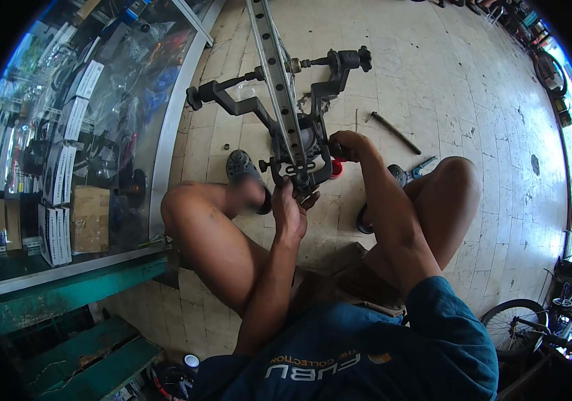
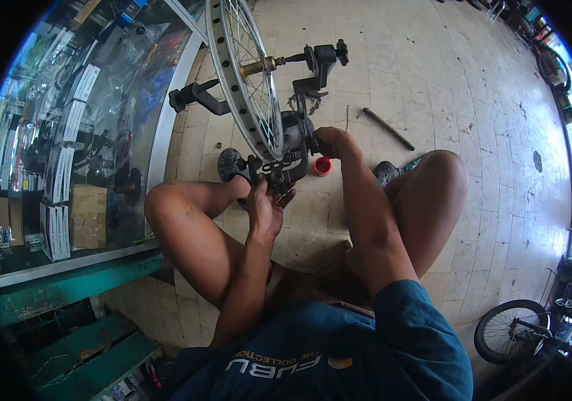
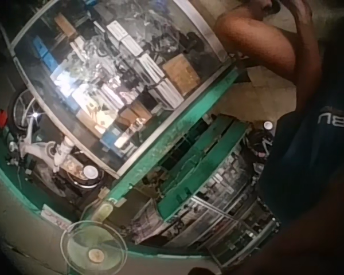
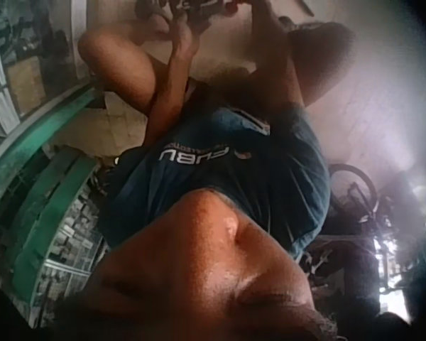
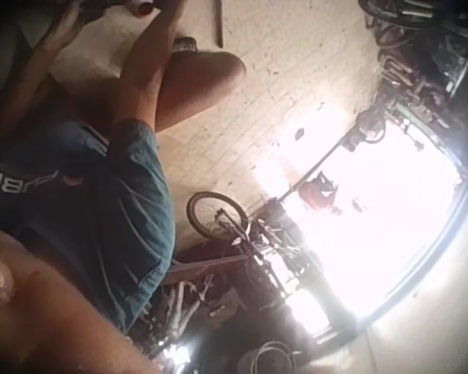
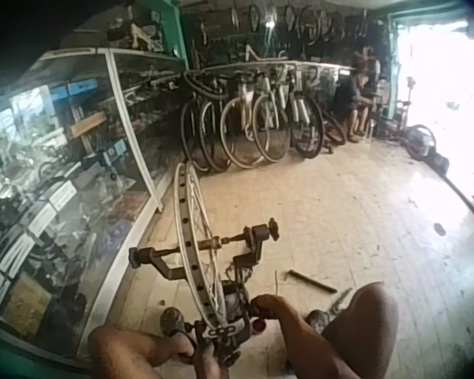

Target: Adjusting the spokes of a bicycle wheel on a truing stand to align the rim.

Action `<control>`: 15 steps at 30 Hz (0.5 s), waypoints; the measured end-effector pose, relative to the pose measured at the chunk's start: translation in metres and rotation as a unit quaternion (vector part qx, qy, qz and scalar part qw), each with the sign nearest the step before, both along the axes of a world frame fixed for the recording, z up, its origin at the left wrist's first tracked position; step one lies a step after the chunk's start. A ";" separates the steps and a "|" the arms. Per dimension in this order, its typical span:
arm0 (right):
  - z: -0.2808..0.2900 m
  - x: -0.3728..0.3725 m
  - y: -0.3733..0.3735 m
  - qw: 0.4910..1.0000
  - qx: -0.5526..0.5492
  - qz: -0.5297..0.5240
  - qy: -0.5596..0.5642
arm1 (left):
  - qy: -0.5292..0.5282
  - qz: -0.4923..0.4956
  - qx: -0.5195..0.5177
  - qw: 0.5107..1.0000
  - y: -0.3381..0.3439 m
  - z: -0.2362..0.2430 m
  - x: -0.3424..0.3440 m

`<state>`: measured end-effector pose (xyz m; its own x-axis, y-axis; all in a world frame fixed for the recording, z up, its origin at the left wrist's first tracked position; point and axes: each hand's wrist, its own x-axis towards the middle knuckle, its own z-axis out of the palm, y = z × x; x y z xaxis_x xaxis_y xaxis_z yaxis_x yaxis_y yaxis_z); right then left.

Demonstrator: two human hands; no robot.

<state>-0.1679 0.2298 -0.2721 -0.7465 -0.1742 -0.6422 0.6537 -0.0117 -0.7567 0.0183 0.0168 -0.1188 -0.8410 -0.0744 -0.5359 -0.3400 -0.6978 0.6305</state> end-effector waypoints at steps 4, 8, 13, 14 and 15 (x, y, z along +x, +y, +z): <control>-0.020 -0.004 -0.006 0.995 0.047 0.010 0.082 | 0.003 0.005 -0.011 1.000 0.001 0.005 0.001; -0.034 -0.028 0.003 0.982 0.104 0.009 0.159 | 0.017 -0.010 -0.028 0.999 0.003 0.002 -0.001; -0.059 -0.025 -0.014 0.954 0.171 0.010 0.245 | 0.040 -0.034 -0.086 0.995 -0.001 -0.006 0.000; -0.065 -0.020 -0.012 0.947 0.182 0.011 0.264 | 0.035 -0.029 -0.090 0.995 -0.002 -0.004 0.000; -0.072 -0.006 -0.005 0.940 0.194 0.013 0.282 | 0.030 -0.024 -0.094 0.995 -0.004 -0.003 -0.001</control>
